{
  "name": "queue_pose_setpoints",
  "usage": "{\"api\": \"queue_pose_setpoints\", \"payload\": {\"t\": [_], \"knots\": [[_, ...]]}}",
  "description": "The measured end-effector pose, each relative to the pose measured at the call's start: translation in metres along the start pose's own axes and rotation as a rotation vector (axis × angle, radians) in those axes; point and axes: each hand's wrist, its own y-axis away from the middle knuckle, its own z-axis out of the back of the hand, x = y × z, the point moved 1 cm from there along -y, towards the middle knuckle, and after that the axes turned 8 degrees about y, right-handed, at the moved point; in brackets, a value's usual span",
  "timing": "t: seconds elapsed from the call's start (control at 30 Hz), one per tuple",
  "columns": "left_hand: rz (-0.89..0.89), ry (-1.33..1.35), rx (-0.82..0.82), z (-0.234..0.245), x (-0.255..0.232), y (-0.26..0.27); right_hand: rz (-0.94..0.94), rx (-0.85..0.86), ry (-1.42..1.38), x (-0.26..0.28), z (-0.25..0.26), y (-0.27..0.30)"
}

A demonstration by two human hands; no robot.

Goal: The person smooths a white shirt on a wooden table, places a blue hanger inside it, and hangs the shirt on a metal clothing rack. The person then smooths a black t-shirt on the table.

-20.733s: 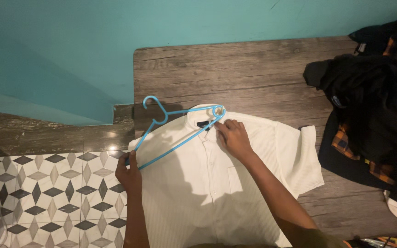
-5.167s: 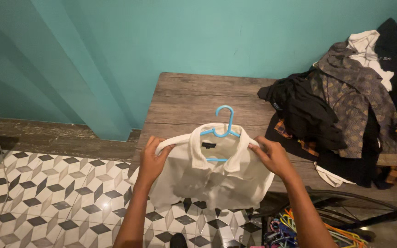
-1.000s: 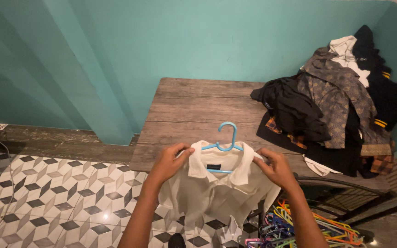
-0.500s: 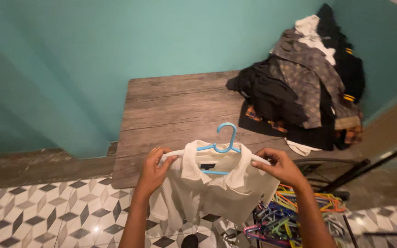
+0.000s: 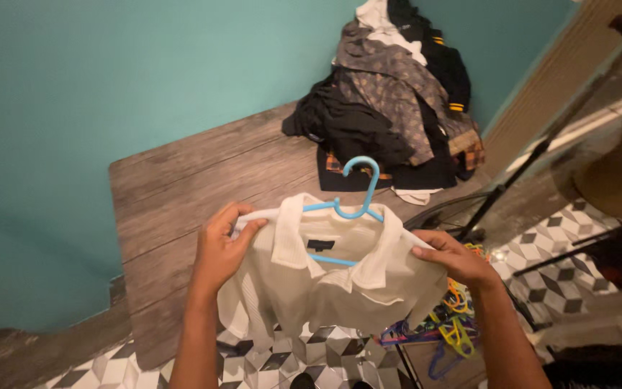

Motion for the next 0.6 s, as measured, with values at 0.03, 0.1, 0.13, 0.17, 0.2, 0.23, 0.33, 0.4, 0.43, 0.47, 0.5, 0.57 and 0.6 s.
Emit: {"api": "queue_pose_setpoints", "payload": {"t": [0.03,0.1,0.13,0.17,0.2,0.23,0.33,0.4,0.43,0.47,0.5,0.57,0.6], "knots": [[0.007,-0.027,0.003,-0.002,-0.002,-0.007,-0.049,-0.014,-0.063,0.003,-0.002,0.006],[-0.131,0.099,0.043,-0.005,-0.004,-0.02,-0.077,-0.082,0.004,0.012,-0.009,0.017],[-0.201,0.162,0.06,-0.006,-0.006,-0.027,-0.088,-0.114,0.04,0.018,-0.012,0.02],[-0.157,0.124,0.048,-0.007,-0.006,-0.034,-0.102,-0.178,0.075,0.024,-0.014,0.024],[-0.109,0.084,0.036,-0.008,-0.005,-0.039,-0.119,-0.24,0.109,0.029,-0.016,0.028],[-0.06,0.044,0.025,-0.009,-0.004,-0.044,-0.136,-0.301,0.143,0.034,-0.019,0.032],[-0.146,0.227,0.075,-0.012,-0.001,-0.055,0.001,-0.315,0.228,0.047,-0.022,0.043],[-0.206,0.222,0.086,-0.013,0.003,-0.061,-0.025,-0.367,0.227,0.05,-0.023,0.049],[-0.236,0.22,0.09,-0.014,0.007,-0.063,-0.038,-0.392,0.227,0.05,-0.022,0.053],[-0.245,0.22,0.082,-0.014,0.011,-0.065,-0.011,-0.398,0.214,0.051,-0.021,0.054],[-0.255,0.221,0.074,-0.015,0.015,-0.065,0.016,-0.404,0.201,0.051,-0.019,0.056],[-0.22,0.263,0.076,-0.018,0.024,-0.065,0.057,-0.44,0.152,0.047,-0.017,0.06],[-0.172,0.305,0.085,-0.02,0.027,-0.064,0.069,-0.469,0.116,0.044,-0.014,0.066]]}}
